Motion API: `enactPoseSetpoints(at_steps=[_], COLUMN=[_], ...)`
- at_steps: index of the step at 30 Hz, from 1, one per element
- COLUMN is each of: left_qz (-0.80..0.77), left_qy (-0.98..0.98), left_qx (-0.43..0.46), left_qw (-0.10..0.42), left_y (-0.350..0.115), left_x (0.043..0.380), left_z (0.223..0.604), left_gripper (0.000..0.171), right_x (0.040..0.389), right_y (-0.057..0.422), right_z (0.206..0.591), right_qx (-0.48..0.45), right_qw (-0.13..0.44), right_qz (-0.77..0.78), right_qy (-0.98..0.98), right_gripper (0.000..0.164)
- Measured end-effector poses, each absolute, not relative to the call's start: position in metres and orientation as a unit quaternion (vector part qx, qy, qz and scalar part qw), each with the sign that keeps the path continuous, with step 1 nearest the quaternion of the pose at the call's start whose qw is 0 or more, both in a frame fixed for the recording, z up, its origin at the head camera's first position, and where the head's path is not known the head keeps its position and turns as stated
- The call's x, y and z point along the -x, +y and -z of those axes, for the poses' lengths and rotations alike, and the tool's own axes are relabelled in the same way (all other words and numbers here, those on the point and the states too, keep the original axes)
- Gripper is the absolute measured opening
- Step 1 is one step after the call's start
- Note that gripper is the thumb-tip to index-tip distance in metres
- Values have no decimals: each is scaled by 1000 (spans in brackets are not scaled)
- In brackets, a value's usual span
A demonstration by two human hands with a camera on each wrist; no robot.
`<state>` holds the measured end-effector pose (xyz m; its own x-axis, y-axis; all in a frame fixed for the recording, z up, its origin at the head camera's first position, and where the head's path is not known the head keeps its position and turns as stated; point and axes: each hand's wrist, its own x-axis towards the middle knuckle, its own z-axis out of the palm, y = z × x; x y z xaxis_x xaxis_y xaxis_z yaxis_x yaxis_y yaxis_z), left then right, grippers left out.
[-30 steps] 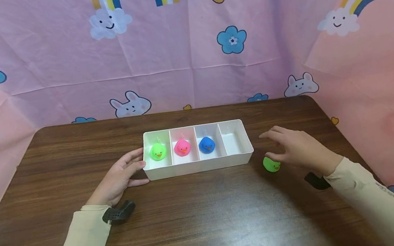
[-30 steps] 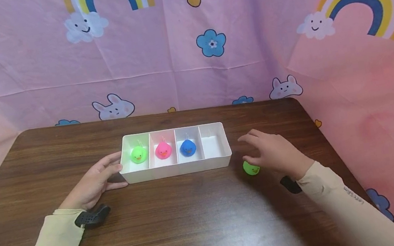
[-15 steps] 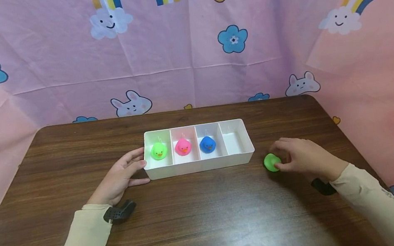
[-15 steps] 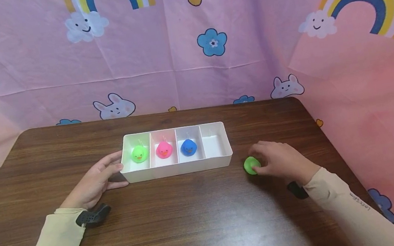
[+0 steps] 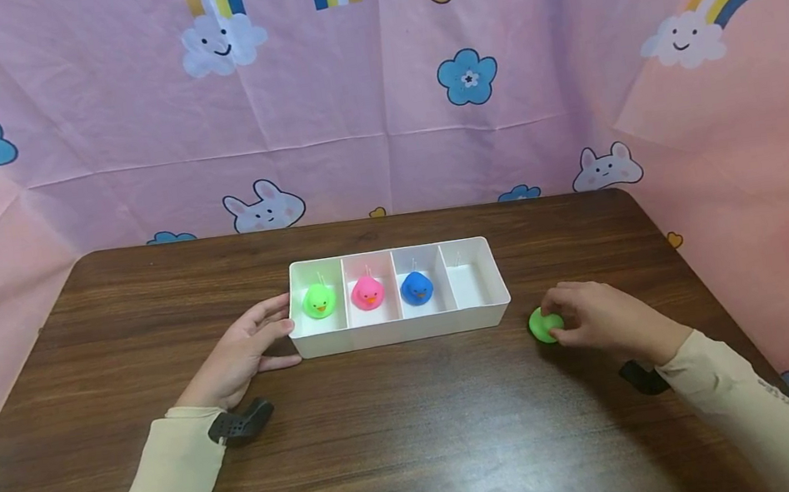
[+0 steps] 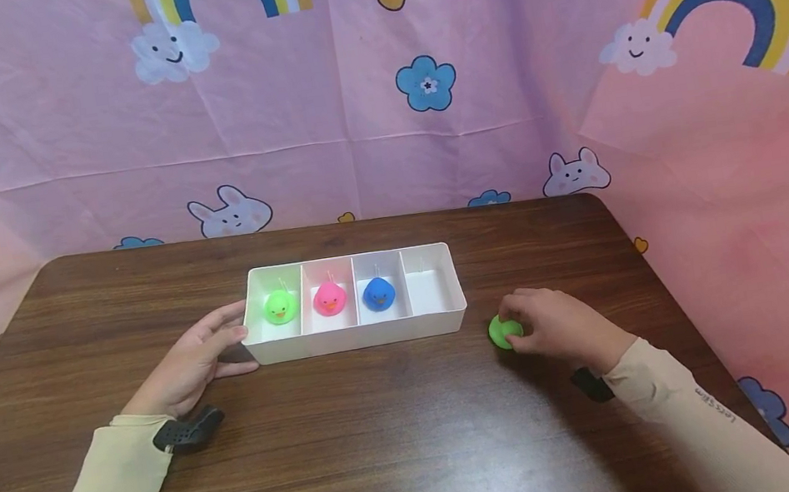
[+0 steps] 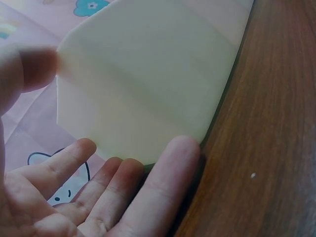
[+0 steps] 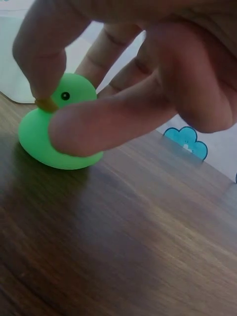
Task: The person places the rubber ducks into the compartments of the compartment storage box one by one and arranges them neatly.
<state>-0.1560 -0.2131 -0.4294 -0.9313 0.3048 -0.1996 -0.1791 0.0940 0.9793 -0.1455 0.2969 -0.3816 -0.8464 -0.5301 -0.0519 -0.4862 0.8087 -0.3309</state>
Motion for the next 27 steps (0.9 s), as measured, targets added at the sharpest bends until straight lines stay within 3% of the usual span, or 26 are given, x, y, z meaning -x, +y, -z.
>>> enactPoseSetpoints(at_steps=[27], left_qz=[-667], left_qy=[721], left_qx=[-41], left_qw=[183], left_y=[-217], left_x=[159], left_z=[433], left_gripper=[69], right_x=[142], right_y=[300], right_z=[385], right_qx=[276], right_qw=[46], right_qz=[157], right_qy=[947], right_gripper=[18])
